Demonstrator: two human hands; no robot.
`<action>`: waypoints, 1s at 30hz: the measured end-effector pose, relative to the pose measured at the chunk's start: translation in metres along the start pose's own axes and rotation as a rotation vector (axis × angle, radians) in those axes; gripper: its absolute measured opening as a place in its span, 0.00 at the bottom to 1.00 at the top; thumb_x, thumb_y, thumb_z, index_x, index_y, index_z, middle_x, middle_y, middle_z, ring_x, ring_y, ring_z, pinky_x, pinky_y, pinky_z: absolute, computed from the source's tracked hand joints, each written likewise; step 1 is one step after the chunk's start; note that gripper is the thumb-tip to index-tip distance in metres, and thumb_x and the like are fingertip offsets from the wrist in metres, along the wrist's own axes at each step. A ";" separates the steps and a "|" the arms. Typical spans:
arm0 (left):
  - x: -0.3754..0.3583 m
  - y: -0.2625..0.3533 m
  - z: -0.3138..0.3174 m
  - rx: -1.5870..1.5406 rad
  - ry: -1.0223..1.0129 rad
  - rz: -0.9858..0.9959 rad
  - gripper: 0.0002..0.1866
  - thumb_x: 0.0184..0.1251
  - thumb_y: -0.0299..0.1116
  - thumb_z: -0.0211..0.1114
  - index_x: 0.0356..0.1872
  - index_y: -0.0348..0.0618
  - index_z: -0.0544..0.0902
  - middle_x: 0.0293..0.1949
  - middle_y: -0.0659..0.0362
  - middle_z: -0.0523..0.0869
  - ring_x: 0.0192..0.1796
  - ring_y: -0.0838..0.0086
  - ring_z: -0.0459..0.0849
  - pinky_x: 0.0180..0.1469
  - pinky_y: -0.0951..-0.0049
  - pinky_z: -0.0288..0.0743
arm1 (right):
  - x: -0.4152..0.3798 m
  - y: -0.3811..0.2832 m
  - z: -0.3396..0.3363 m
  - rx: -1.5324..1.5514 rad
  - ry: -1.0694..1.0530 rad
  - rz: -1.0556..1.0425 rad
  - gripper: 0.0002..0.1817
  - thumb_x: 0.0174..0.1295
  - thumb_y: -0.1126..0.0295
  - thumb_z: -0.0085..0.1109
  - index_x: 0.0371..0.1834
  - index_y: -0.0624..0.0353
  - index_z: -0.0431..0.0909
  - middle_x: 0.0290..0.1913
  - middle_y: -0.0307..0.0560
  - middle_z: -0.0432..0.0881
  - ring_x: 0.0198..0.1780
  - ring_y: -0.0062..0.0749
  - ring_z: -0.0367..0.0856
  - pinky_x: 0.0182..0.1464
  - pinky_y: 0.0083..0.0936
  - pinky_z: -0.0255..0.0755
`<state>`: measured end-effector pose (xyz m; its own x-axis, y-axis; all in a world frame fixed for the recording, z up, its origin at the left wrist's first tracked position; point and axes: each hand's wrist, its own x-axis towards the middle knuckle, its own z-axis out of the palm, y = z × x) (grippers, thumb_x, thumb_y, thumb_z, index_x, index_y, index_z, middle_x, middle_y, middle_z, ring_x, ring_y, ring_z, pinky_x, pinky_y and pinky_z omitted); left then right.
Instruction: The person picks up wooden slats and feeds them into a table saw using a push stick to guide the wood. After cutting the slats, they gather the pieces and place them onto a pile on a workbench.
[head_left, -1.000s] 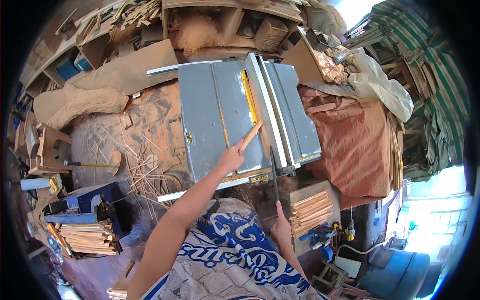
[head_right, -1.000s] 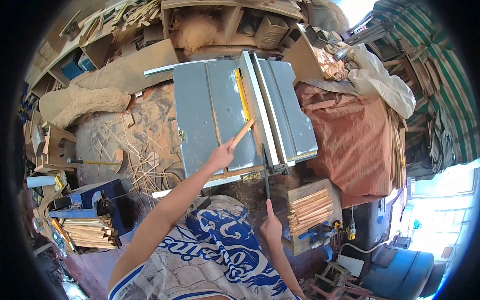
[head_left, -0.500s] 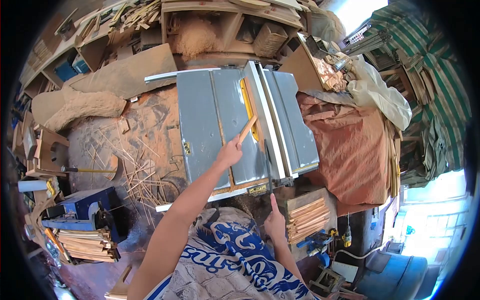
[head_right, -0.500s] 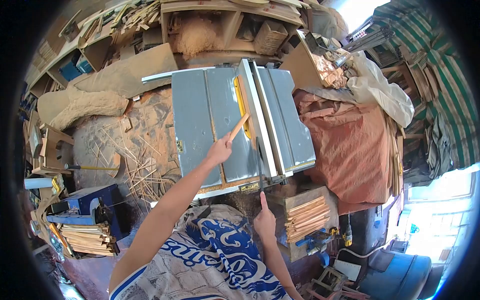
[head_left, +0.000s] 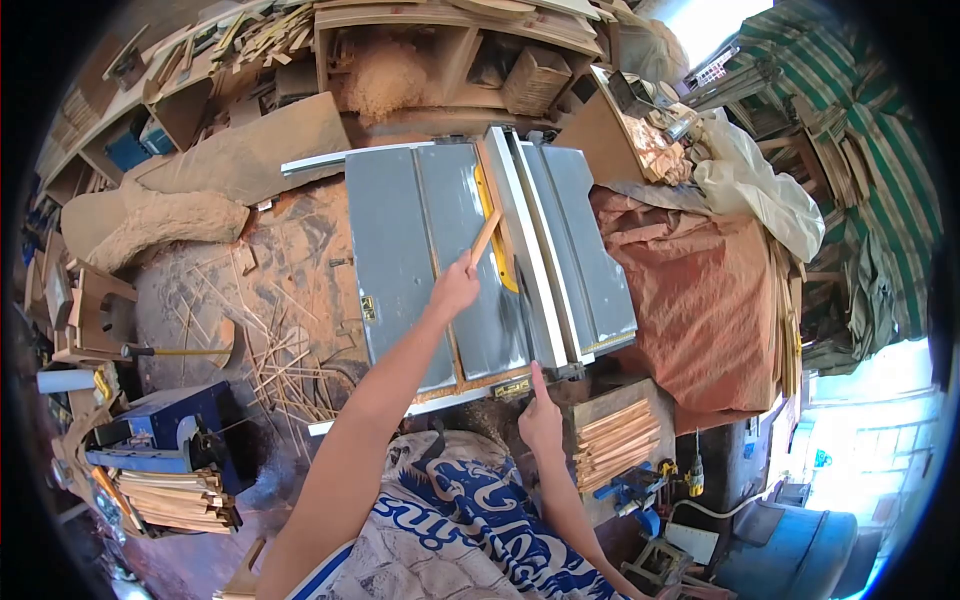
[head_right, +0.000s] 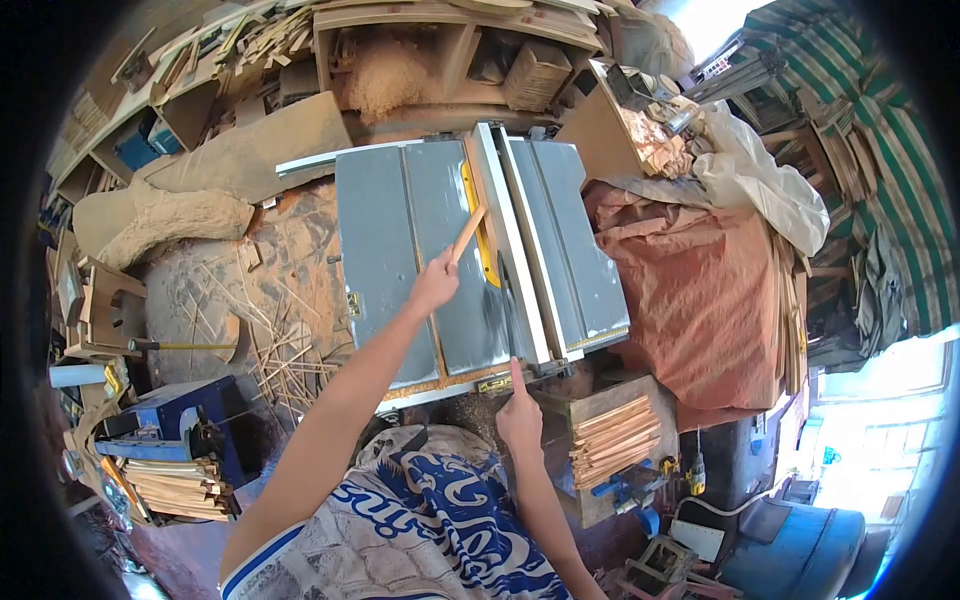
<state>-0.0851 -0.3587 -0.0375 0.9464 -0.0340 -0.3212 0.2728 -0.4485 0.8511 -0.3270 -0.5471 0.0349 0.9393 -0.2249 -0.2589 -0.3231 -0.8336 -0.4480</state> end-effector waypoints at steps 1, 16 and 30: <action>0.004 -0.003 0.004 -0.017 0.039 0.024 0.28 0.81 0.39 0.50 0.79 0.49 0.70 0.56 0.38 0.87 0.60 0.40 0.85 0.63 0.45 0.78 | 0.003 -0.001 0.001 -0.002 0.001 -0.003 0.47 0.67 0.83 0.48 0.87 0.26 0.53 0.42 0.76 0.85 0.47 0.75 0.83 0.50 0.62 0.74; 0.035 0.015 0.002 0.053 0.066 -0.013 0.29 0.80 0.39 0.50 0.80 0.51 0.69 0.58 0.39 0.88 0.61 0.40 0.85 0.65 0.46 0.78 | 0.053 -0.023 0.006 -0.023 0.004 -0.010 0.51 0.62 0.81 0.55 0.87 0.24 0.52 0.40 0.70 0.86 0.46 0.71 0.86 0.52 0.60 0.76; 0.099 0.027 -0.003 0.111 0.152 0.016 0.30 0.80 0.40 0.50 0.81 0.52 0.67 0.59 0.39 0.87 0.61 0.39 0.85 0.66 0.46 0.77 | 0.129 -0.055 -0.012 0.014 -0.057 -0.013 0.51 0.62 0.80 0.54 0.87 0.23 0.52 0.40 0.67 0.88 0.46 0.66 0.88 0.51 0.58 0.78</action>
<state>0.0163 -0.3719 -0.0452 0.9681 0.0895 -0.2341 0.2444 -0.5448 0.8022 -0.1864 -0.5364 0.0368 0.9354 -0.1850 -0.3014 -0.3133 -0.8289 -0.4634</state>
